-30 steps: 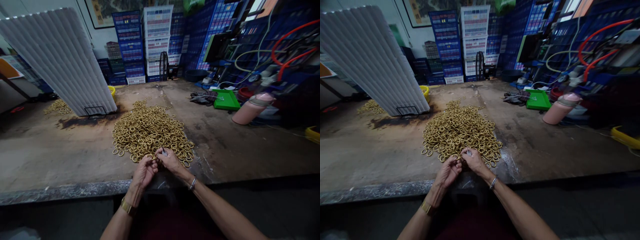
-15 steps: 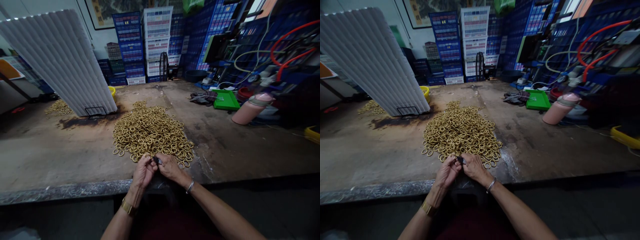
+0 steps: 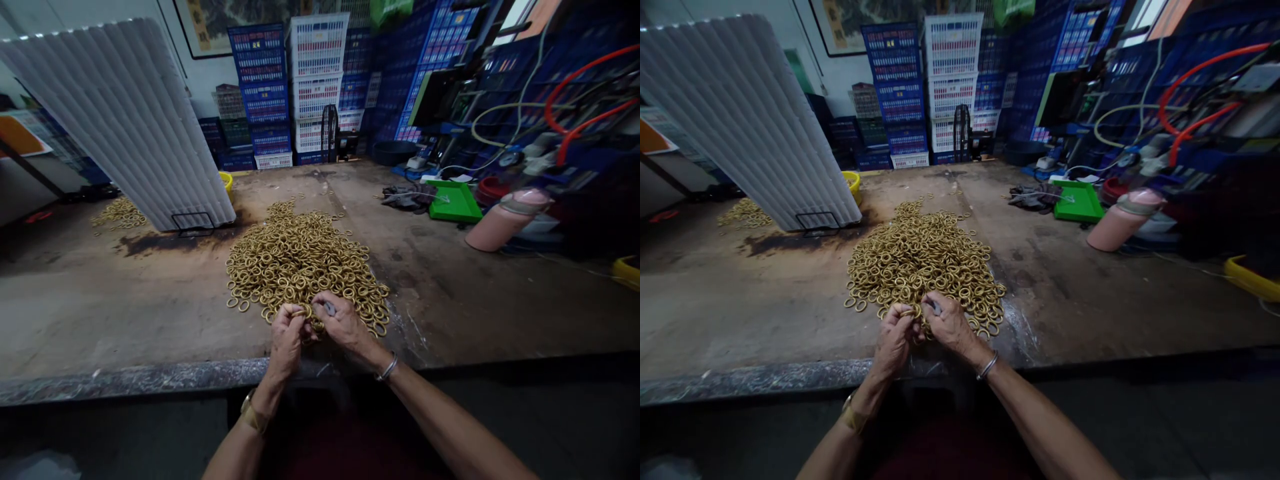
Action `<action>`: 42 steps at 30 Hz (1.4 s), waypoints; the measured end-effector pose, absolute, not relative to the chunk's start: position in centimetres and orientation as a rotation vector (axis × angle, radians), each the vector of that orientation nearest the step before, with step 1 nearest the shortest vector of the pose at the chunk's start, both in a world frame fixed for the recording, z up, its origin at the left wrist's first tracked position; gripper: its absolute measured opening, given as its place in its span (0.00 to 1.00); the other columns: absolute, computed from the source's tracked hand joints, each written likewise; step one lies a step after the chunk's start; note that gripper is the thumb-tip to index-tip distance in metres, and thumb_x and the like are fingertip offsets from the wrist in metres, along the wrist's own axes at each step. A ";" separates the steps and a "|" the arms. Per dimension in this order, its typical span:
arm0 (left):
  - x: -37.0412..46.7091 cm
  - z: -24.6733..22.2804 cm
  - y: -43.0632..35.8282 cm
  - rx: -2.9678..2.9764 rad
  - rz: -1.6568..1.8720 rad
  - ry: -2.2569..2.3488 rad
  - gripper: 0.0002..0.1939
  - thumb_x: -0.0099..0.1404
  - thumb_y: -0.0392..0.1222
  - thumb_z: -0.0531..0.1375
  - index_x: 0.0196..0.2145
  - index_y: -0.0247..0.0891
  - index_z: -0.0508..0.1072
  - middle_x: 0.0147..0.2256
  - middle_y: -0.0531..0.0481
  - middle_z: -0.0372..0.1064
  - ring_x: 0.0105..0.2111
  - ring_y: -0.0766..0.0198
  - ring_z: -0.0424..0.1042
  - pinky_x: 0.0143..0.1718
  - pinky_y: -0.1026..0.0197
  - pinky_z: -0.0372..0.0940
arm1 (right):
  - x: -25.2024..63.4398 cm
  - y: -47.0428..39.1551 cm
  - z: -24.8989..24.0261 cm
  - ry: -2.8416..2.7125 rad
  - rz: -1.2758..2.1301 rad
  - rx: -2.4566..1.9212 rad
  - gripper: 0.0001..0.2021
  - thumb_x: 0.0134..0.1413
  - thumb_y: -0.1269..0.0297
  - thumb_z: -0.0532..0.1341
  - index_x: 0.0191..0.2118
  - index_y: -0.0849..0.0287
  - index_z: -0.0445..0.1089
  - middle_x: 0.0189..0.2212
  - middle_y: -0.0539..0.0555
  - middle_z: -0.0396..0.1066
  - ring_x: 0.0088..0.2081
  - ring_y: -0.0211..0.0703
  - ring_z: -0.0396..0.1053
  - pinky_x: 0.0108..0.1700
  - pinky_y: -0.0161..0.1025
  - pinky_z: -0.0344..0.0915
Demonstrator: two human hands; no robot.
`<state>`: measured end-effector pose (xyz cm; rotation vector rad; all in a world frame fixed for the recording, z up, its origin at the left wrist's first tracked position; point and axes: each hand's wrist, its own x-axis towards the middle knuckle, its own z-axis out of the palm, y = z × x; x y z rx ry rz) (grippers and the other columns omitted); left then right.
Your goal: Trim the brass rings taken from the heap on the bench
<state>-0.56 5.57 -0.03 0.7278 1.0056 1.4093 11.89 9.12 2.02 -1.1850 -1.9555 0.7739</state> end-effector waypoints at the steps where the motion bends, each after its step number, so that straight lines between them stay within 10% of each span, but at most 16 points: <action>1: -0.6 -0.2 5.6 0.783 1.403 1.070 0.06 0.55 0.40 0.56 0.30 0.38 0.61 0.19 0.59 0.59 0.16 0.71 0.59 0.20 0.67 0.58 | 11.7 8.8 2.2 -1.973 0.796 -1.138 0.09 0.54 0.62 0.51 0.32 0.59 0.66 0.22 0.48 0.63 0.24 0.32 0.59 0.27 0.29 0.53; 8: -0.6 -0.5 5.3 1.357 1.470 1.416 0.03 0.56 0.35 0.52 0.28 0.37 0.65 0.26 0.54 0.62 0.28 0.67 0.63 0.33 0.65 0.59 | 11.2 8.2 1.4 -1.945 0.794 -1.208 0.10 0.52 0.57 0.55 0.29 0.58 0.63 0.19 0.45 0.57 0.22 0.32 0.54 0.25 0.29 0.50; 26: -0.5 -0.3 4.6 1.058 1.326 1.117 0.11 0.57 0.48 0.56 0.27 0.37 0.66 0.23 0.54 0.62 0.22 0.69 0.61 0.25 0.67 0.59 | 11.7 9.0 1.3 -1.788 1.070 -1.271 0.09 0.49 0.61 0.53 0.26 0.61 0.65 0.18 0.45 0.59 0.22 0.31 0.55 0.24 0.29 0.52; 42: -0.3 -0.9 4.4 1.227 1.418 1.205 0.07 0.59 0.44 0.54 0.29 0.39 0.67 0.25 0.53 0.61 0.27 0.66 0.59 0.32 0.66 0.56 | 12.7 7.7 2.0 -2.420 0.392 -1.479 0.07 0.46 0.72 0.51 0.30 0.58 0.66 0.23 0.51 0.69 0.25 0.37 0.62 0.27 0.34 0.44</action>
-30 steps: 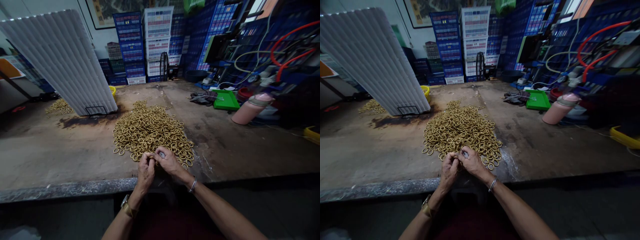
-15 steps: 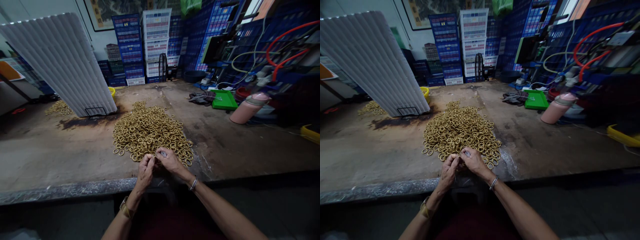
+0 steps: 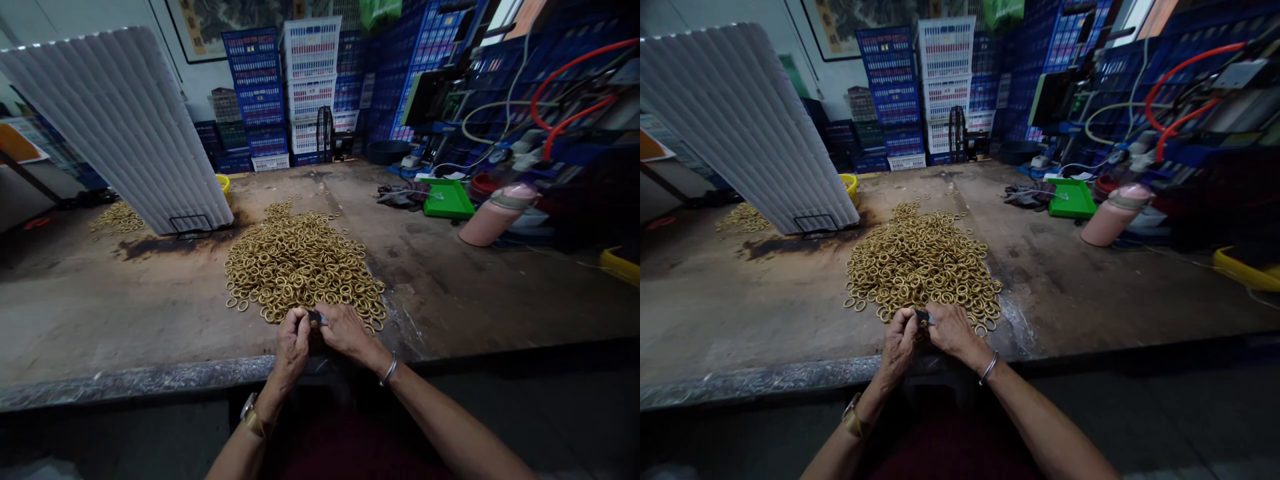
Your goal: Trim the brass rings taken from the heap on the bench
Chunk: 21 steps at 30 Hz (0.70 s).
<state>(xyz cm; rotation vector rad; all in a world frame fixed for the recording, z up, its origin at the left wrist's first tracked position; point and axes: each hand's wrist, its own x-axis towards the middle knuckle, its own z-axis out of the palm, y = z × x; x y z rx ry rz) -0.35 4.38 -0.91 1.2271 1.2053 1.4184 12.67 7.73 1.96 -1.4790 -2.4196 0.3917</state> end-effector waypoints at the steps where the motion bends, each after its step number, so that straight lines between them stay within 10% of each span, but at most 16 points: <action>1: -0.3 -1.0 4.4 1.231 1.425 1.209 0.07 0.59 0.44 0.54 0.29 0.39 0.68 0.25 0.53 0.61 0.27 0.66 0.59 0.32 0.66 0.56 | 12.6 7.7 2.0 -2.435 0.392 -1.491 0.07 0.45 0.72 0.52 0.30 0.58 0.66 0.23 0.51 0.69 0.25 0.37 0.63 0.27 0.35 0.44; 21: -1.0 -0.9 3.2 1.156 1.449 1.173 0.07 0.57 0.45 0.57 0.29 0.40 0.70 0.25 0.51 0.65 0.27 0.64 0.62 0.34 0.64 0.57 | 12.9 10.2 0.2 -2.205 0.532 -1.657 0.08 0.48 0.71 0.51 0.28 0.60 0.67 0.23 0.54 0.68 0.25 0.37 0.63 0.27 0.33 0.50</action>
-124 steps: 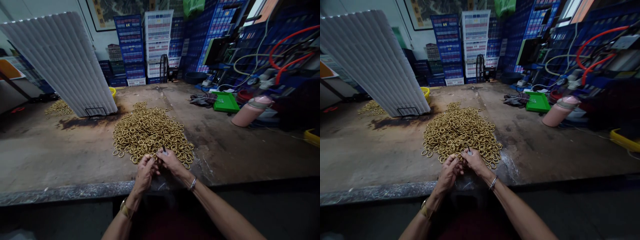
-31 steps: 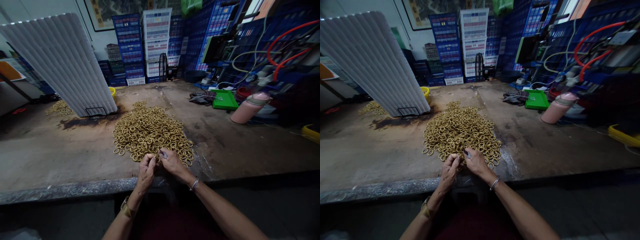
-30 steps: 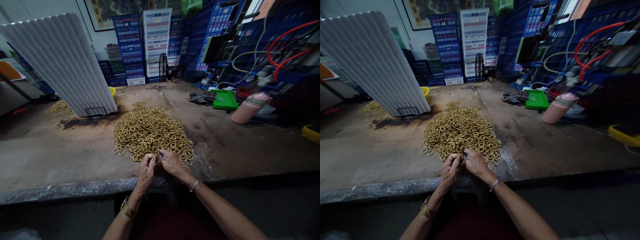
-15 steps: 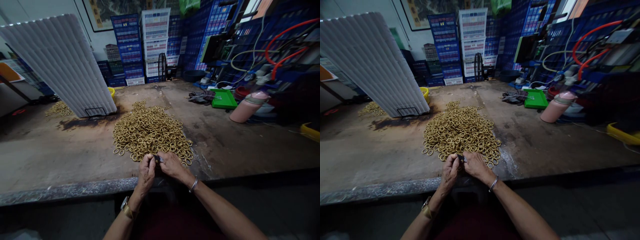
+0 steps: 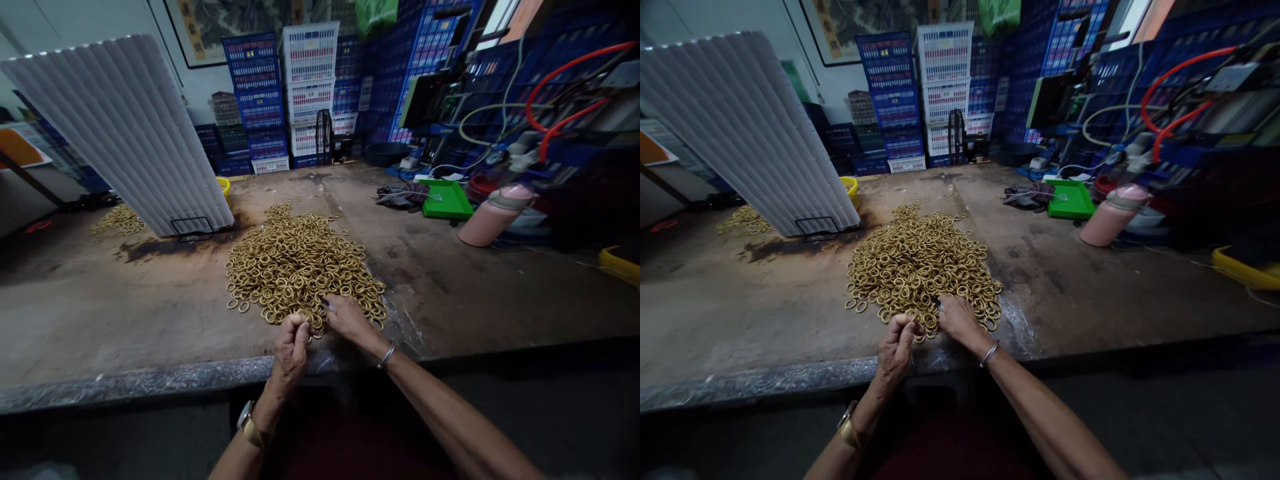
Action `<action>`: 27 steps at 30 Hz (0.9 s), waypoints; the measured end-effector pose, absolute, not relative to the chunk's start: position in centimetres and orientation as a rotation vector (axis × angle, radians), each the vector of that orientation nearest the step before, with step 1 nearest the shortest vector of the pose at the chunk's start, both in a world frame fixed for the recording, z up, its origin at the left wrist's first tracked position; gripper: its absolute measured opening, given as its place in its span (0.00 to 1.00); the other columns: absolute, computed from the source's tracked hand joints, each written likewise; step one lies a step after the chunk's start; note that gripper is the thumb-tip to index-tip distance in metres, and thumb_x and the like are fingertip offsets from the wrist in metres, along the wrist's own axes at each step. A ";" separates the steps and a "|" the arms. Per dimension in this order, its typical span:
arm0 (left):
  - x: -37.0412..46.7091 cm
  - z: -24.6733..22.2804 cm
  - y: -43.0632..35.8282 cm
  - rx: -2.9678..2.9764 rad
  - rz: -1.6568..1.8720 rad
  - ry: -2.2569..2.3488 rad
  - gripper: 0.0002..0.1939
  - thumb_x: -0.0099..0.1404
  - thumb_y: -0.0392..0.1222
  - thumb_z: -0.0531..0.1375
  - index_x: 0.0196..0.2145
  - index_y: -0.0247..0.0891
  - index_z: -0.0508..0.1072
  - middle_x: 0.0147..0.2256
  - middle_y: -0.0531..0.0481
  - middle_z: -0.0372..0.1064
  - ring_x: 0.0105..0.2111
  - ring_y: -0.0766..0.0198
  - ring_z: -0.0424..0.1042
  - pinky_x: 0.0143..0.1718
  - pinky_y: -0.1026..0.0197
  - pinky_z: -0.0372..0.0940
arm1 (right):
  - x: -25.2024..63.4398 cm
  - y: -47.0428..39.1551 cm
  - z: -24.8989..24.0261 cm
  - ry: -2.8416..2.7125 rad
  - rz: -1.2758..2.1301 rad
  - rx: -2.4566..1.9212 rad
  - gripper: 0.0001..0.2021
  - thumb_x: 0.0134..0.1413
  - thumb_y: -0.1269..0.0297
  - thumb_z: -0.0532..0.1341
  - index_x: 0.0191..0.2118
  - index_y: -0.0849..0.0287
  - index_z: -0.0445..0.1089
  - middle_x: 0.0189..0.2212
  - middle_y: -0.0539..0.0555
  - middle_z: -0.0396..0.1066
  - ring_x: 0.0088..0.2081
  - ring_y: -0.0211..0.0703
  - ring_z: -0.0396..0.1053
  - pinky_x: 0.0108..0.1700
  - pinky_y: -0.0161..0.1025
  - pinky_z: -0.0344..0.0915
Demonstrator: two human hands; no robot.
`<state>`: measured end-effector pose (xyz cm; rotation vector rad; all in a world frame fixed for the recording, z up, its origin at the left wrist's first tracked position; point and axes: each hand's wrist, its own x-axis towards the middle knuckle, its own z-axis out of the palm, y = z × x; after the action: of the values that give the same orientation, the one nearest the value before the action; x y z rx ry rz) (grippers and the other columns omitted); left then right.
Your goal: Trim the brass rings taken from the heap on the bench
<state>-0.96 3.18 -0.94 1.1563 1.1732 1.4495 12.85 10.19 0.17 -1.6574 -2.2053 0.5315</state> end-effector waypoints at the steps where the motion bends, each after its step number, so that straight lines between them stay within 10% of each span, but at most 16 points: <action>1: -1.0 -0.8 3.2 1.165 1.431 1.171 0.08 0.57 0.46 0.57 0.29 0.39 0.70 0.25 0.51 0.65 0.27 0.64 0.62 0.34 0.64 0.57 | 12.8 10.3 0.3 -2.108 0.629 -1.602 0.08 0.49 0.70 0.50 0.27 0.61 0.66 0.23 0.52 0.67 0.25 0.36 0.62 0.27 0.32 0.51; 9: -1.4 -0.7 3.4 1.236 1.337 1.150 0.08 0.59 0.45 0.55 0.29 0.38 0.69 0.24 0.53 0.63 0.25 0.68 0.60 0.30 0.67 0.58 | 11.9 9.9 1.3 -1.813 1.338 -1.205 0.10 0.48 0.61 0.53 0.27 0.62 0.65 0.19 0.45 0.59 0.22 0.31 0.54 0.25 0.29 0.52; 27: -0.3 -1.1 3.6 0.586 1.406 1.046 0.19 0.52 0.47 0.61 0.38 0.37 0.62 0.23 0.56 0.64 0.21 0.70 0.64 0.23 0.66 0.64 | 10.9 7.7 0.0 -1.802 1.085 -1.240 0.06 0.49 0.63 0.53 0.28 0.59 0.62 0.20 0.44 0.57 0.23 0.32 0.55 0.26 0.29 0.53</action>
<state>-0.30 3.61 -1.10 0.5863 1.0465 1.4063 10.88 7.74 0.00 -1.2405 -1.8019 1.0845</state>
